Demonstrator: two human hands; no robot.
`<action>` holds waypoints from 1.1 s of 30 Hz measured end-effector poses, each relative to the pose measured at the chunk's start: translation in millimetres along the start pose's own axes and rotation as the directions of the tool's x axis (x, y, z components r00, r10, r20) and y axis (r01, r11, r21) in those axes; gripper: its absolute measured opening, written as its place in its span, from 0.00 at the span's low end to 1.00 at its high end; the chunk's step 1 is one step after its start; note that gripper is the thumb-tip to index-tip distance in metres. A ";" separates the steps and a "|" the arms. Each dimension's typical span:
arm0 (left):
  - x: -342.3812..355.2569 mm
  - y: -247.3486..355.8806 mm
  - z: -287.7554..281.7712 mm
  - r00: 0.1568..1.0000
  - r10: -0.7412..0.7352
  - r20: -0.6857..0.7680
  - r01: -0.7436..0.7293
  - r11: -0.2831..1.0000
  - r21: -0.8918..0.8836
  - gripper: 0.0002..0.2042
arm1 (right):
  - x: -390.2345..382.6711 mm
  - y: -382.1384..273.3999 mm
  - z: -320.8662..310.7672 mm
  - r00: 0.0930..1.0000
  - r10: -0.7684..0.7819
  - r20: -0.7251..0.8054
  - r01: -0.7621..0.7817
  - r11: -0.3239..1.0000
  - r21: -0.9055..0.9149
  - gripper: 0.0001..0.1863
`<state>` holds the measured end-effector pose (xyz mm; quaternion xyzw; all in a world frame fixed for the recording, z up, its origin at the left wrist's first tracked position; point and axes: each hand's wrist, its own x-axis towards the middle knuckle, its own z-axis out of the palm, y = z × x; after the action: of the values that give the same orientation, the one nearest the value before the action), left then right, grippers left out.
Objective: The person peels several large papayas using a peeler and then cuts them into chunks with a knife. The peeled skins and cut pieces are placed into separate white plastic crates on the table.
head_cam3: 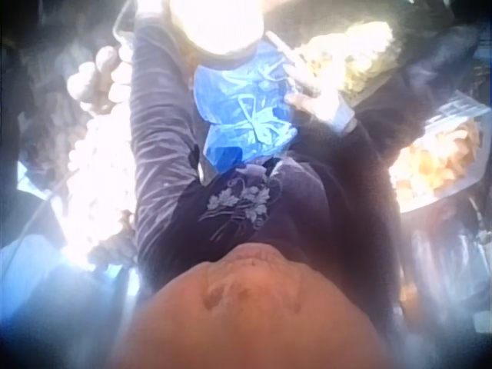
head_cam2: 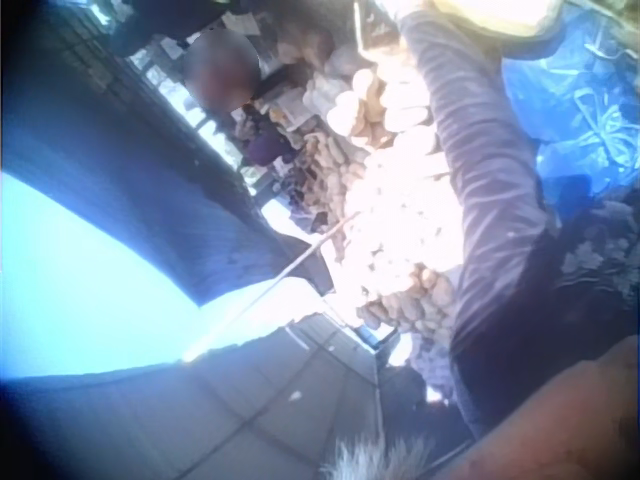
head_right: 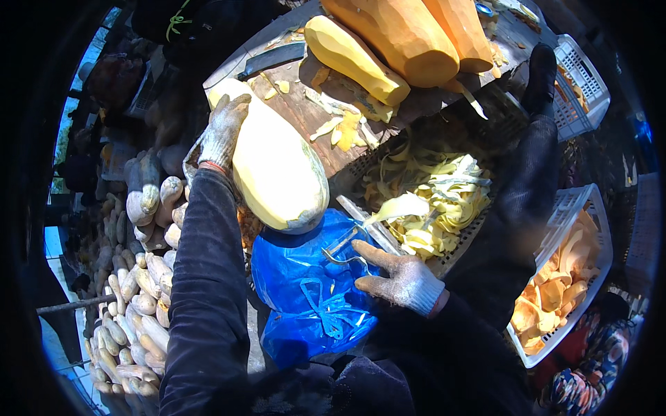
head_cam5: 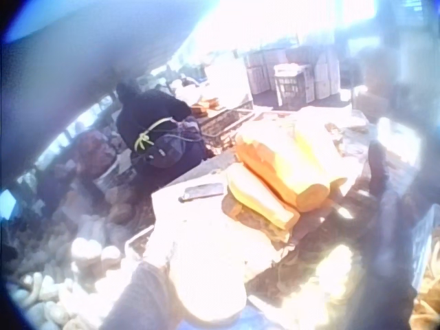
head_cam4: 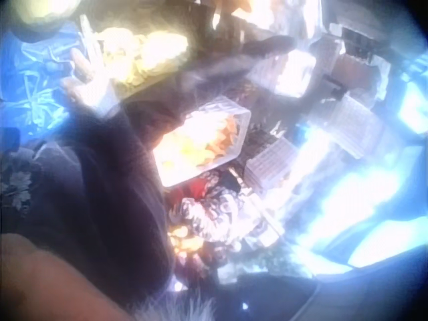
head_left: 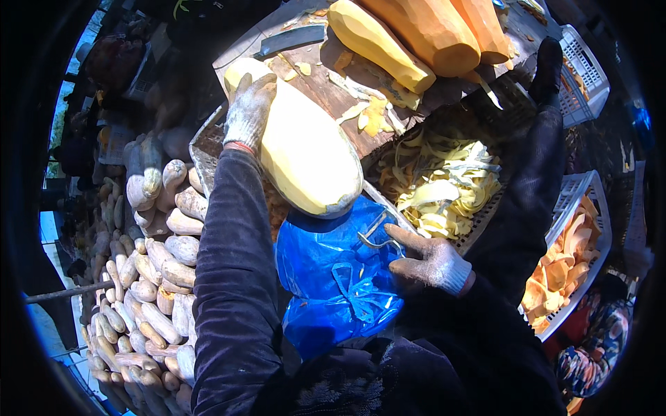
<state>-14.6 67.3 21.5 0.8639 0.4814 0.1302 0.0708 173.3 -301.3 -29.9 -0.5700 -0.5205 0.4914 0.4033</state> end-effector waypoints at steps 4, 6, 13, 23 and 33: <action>0.1 -41.3 15.2 0.982 0.186 -0.044 -0.173 0.961 0.215 0.17 | 101.6 -47.8 -34.5 0.989 0.121 -0.081 -0.073 0.892 0.445 0.32; 12.8 -24.6 18.9 0.968 0.253 0.004 -0.246 0.939 0.240 0.17 | 147.4 -45.2 -53.4 0.994 -0.108 0.029 0.102 0.982 0.161 0.30; -1.0 -48.9 22.1 0.979 0.202 -0.041 -0.197 0.976 0.098 0.18 | 31.9 -18.4 -8.0 0.993 0.078 0.086 -0.061 0.981 -0.185 0.36; 12.4 -44.2 31.6 1.000 -0.002 -0.023 -0.002 0.985 -0.174 0.18 | 156.7 -75.5 -52.1 0.964 0.229 0.133 -0.250 0.954 0.163 0.18; -6.4 -38.3 23.0 0.995 0.005 -0.098 -0.032 0.962 -0.271 0.20 | 1.9 -11.9 9.0 0.994 0.107 -0.023 -0.103 0.989 0.108 0.34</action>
<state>-42.3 82.2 -11.0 0.8432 0.4535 0.2375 0.1642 162.2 -298.3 -20.3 -0.5813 -0.4571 0.5308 0.4141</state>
